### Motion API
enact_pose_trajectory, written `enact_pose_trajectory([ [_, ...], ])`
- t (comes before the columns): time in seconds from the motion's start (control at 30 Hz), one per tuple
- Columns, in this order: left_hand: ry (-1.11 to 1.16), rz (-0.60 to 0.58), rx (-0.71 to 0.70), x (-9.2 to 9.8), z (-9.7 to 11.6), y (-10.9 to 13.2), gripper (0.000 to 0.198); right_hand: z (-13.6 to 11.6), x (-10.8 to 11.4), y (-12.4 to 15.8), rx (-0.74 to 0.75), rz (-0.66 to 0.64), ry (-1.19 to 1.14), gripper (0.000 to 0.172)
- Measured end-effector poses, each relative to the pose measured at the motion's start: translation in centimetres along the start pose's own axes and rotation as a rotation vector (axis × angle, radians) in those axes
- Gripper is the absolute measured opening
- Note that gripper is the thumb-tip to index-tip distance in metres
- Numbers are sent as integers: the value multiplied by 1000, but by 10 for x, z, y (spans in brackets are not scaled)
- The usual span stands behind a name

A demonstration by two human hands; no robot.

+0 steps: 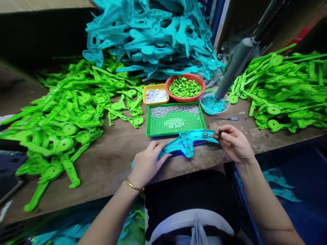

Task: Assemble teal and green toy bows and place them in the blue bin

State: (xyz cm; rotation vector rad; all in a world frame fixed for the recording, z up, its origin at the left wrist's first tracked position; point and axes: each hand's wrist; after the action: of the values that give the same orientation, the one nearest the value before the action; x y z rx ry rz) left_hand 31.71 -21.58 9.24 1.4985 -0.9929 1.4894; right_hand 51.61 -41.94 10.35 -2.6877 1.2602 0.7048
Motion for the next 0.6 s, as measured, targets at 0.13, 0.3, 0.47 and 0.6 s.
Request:
enact_pose_trajectory([
  [0.13,11,-16,13,0,2,-3,38,4,-7,6,20,-38,63,18],
  [0.3,21,4,26,-3,1,-4,38,-5,0,14,249,-57,545,23],
  [0.47,130,61,23,-6,-8,0,39,27,-7,52,669,111,1293,19],
  [0.6,159,76,24,-5,-13,3,38,93,-16,76,682,-166,1503,32],
])
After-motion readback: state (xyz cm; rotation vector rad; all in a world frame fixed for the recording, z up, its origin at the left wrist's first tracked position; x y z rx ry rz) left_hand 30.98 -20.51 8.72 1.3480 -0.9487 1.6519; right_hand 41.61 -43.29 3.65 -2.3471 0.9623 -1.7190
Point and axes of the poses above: each hand's wrist, its own y-axis away from the middle knuckle, its own x-axis out of the back of the hand, z = x × y, and after that the axes turned 5 degrees about -y, right-handed
